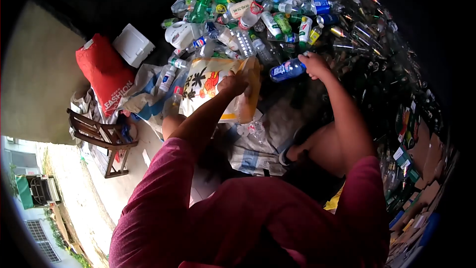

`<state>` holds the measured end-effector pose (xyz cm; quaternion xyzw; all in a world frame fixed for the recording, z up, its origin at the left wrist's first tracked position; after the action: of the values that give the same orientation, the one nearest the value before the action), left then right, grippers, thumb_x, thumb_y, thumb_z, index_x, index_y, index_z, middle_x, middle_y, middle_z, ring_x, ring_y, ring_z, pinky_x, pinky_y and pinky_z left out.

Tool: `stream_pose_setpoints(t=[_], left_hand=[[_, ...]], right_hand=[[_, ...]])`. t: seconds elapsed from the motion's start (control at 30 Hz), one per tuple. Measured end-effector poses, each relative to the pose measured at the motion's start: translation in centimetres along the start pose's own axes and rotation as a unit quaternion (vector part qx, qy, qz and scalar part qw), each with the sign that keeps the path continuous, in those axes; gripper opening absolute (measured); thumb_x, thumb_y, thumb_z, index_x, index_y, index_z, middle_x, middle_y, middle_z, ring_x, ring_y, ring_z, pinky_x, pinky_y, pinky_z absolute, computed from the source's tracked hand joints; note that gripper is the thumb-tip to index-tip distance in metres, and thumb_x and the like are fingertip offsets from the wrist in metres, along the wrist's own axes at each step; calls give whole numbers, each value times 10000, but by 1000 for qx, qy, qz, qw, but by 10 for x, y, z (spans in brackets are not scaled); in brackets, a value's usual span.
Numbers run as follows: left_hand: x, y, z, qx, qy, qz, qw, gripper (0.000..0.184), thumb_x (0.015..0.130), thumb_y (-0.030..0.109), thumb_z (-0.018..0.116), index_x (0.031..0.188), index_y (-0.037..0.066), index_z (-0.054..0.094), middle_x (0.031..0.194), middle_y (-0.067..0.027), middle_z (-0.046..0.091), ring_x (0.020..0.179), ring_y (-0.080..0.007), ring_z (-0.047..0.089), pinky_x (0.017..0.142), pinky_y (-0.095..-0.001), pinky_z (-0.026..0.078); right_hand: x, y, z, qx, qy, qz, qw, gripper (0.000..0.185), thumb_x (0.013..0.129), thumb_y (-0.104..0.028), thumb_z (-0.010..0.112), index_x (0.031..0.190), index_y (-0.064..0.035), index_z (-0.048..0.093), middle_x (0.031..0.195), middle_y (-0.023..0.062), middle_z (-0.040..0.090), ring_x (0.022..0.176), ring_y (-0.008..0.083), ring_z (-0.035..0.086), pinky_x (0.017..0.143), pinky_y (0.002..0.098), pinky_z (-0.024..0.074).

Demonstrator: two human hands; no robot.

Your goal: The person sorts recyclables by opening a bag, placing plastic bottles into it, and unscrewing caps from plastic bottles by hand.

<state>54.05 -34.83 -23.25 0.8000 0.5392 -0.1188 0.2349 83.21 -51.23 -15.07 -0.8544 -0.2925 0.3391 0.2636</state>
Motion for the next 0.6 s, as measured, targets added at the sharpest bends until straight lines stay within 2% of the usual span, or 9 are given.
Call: stream_pose_setpoints(t=[0.07, 0.13, 0.23, 0.27, 0.3, 0.33, 0.4, 0.47, 0.6], left_hand=[[61, -28, 46, 64, -1, 68, 996, 798, 812, 541, 645, 1355, 4, 414, 1241, -230, 646, 1147, -357, 646, 949, -436, 503], [11, -4, -6, 9, 11, 43, 999, 721, 848, 493, 599, 1343, -2, 429, 1208, -226, 666, 1106, -366, 665, 941, -443, 512], [36, -27, -29, 52, 35, 74, 995, 594, 880, 397, 548, 1302, -13, 469, 1219, -249, 650, 1096, -399, 658, 925, -470, 521], [65, -48, -26, 105, 83, 151, 979, 506, 882, 324, 524, 1262, -9, 506, 1217, -274, 637, 1088, -423, 650, 924, -487, 519], [47, -44, -47, 63, 94, 144, 983, 453, 887, 284, 505, 1237, -2, 530, 1205, -291, 631, 1079, -442, 642, 930, -497, 512], [27, -38, -69, 21, 105, 137, 985, 405, 892, 243, 486, 1212, 5, 553, 1193, -308, 625, 1070, -462, 634, 936, -506, 505], [-3, -43, -96, -6, 154, 117, 981, 404, 904, 258, 477, 1201, -6, 551, 1167, -323, 625, 1064, -471, 626, 937, -513, 494], [-12, -56, -104, -51, 182, 140, 972, 387, 905, 271, 489, 1170, 0, 565, 1164, -324, 624, 1052, -475, 624, 919, -517, 494], [-35, -68, -124, -94, 219, 144, 961, 298, 896, 221, 527, 1112, 23, 582, 1112, -284, 655, 1028, -478, 621, 882, -496, 509]], right_hand=[[-5, -10, 15, -12, -36, -2, 999, 446, 943, -491, 585, 1053, -59, 585, 670, 47, 581, 507, 145, 547, 443, 315, 465], [-16, -25, 20, -16, -78, -24, 997, 423, 944, -462, 602, 1023, -47, 586, 701, 54, 601, 542, 140, 571, 468, 299, 480], [-19, -37, 41, 19, -110, -72, 991, 449, 924, -479, 611, 1046, -48, 587, 743, 64, 640, 562, 162, 617, 490, 331, 520], [-25, -48, 47, 34, -114, -83, 989, 440, 924, -471, 617, 1042, -48, 587, 739, 65, 639, 564, 166, 621, 488, 332, 519], [-31, -59, 54, 43, -101, -106, 988, 427, 924, -460, 621, 1001, -40, 593, 727, 68, 630, 565, 159, 628, 478, 328, 513], [-36, -70, 62, 41, -98, -105, 989, 457, 912, -460, 629, 989, -9, 617, 787, 128, 681, 663, 242, 684, 568, 378, 546], [-34, -84, 86, -7, -25, -181, 983, 494, 897, -461, 638, 1030, 14, 649, 926, 202, 713, 847, 341, 705, 740, 425, 560], [-55, -103, 103, -69, 12, -208, 976, 521, 885, -465, 645, 1085, 16, 664, 1045, 236, 698, 990, 393, 672, 876, 439, 530], [-83, -126, 136, -48, -82, -168, 981, 451, 886, -393, 682, 1039, 31, 660, 1050, 245, 697, 977, 370, 686, 833, 436, 553]])
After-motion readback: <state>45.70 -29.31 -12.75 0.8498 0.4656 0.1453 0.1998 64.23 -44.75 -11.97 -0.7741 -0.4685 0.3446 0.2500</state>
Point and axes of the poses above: each hand's wrist, its own x-axis towards the middle knuckle, its own z-axis out of the palm, y = z × x, the point moved 4 cm from there along x, towards the middle knuckle
